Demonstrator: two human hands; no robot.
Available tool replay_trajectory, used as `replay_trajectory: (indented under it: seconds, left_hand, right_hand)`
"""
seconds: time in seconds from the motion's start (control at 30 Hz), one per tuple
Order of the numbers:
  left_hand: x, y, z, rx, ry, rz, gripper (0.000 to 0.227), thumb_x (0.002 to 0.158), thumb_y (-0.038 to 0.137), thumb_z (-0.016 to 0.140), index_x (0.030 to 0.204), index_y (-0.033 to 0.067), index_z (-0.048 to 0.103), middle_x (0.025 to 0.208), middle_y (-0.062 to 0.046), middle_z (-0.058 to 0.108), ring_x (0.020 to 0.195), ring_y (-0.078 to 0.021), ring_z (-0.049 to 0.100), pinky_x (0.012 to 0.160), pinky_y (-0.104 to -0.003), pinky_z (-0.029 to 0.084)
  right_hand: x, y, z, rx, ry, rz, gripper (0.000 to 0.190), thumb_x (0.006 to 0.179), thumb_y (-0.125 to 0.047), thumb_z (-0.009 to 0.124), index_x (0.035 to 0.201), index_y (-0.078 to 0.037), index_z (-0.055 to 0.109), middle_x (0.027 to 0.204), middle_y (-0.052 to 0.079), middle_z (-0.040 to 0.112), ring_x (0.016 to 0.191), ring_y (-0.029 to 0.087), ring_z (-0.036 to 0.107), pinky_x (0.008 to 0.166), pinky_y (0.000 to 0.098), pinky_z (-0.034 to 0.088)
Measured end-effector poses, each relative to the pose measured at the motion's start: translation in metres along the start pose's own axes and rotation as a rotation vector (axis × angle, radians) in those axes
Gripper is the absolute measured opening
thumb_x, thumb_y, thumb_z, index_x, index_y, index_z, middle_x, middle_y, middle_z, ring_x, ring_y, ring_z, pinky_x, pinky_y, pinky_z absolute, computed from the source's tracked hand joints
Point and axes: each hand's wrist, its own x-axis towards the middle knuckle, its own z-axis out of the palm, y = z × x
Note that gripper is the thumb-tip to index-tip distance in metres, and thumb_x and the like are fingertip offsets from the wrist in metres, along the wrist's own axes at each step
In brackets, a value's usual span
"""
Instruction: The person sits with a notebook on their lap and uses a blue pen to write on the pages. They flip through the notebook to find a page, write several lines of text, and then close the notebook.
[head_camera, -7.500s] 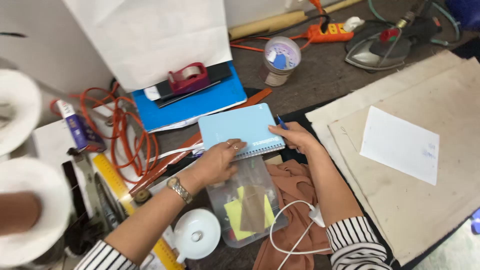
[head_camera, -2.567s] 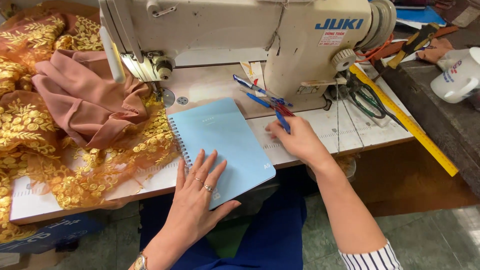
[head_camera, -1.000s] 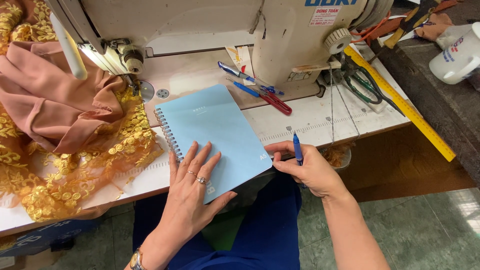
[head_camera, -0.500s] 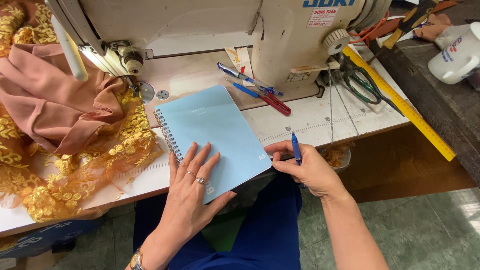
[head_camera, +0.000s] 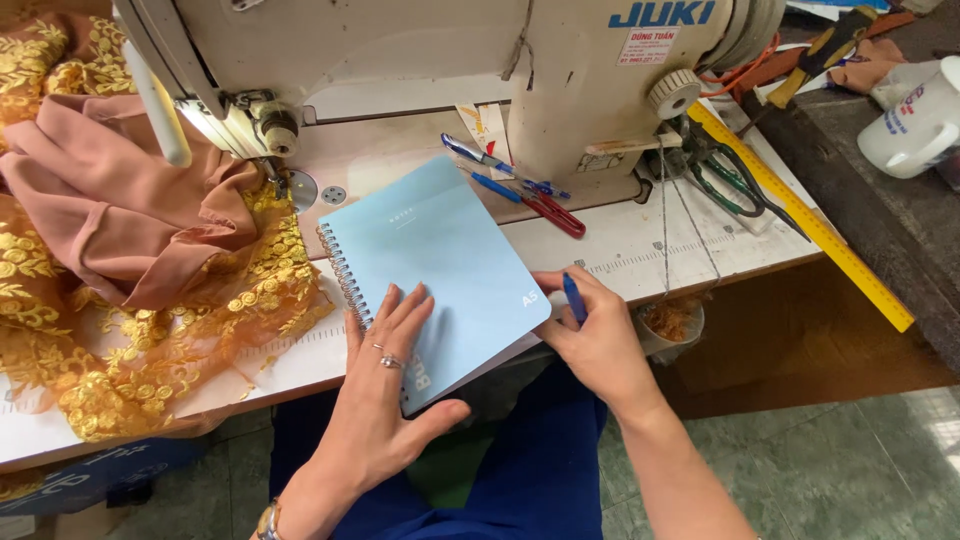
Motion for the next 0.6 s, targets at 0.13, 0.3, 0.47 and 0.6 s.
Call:
replay_trajectory:
  seconds: [0.13, 0.3, 0.47, 0.6]
  left_hand:
    - [0.0, -0.003, -0.031, -0.3, 0.07, 0.004, 0.079, 0.093, 0.058, 0.034, 0.147, 0.0014, 0.024, 0.154, -0.015, 0.034, 0.144, -0.0266, 0.029, 0.116, -0.043, 0.019]
    - [-0.016, -0.004, -0.088, -0.955, 0.33, -0.34, 0.1, 0.069, 0.074, 0.055, 0.148, 0.0181, 0.029, 0.147, -0.019, 0.045, 0.116, -0.0321, 0.057, 0.088, -0.045, 0.049]
    - [-0.032, -0.002, -0.109, -0.722, 0.315, -0.382, 0.094, 0.073, 0.062, 0.054, 0.15, 0.0182, 0.023, 0.142, -0.017, 0.048, 0.109, -0.0214, 0.059, 0.07, -0.033, 0.05]
    - [-0.03, 0.009, -0.103, -0.721, 0.19, -0.368, 0.115, 0.063, 0.067, 0.062, 0.153, 0.0135, 0.013, 0.151, -0.005, 0.033, 0.125, -0.0134, 0.042, 0.096, -0.029, 0.037]
  right_hand:
    - [-0.008, -0.03, 0.029, 0.077, -0.102, -0.535, 0.046, 0.073, 0.012, 0.058, 0.117, 0.002, 0.06, 0.118, 0.013, 0.062, 0.113, 0.024, 0.06, 0.098, 0.0315, 0.046]
    - [-0.038, -0.065, 0.072, -0.135, -0.426, -0.767, 0.05, 0.09, -0.007, 0.057, 0.138, -0.011, 0.045, 0.147, 0.01, 0.046, 0.131, 0.023, 0.055, 0.095, 0.0326, 0.055]
    - [-0.038, -0.055, 0.088, -0.246, -0.547, -0.74, 0.048, 0.083, -0.003, 0.059, 0.13, -0.01, 0.052, 0.149, 0.008, 0.043, 0.118, 0.02, 0.062, 0.073, 0.0344, 0.058]
    - [-0.037, -0.05, 0.089, -0.164, -0.664, -0.647, 0.058, 0.072, 0.008, 0.058, 0.128, -0.009, 0.052, 0.149, 0.008, 0.042, 0.097, 0.018, 0.072, 0.081, 0.03, 0.057]
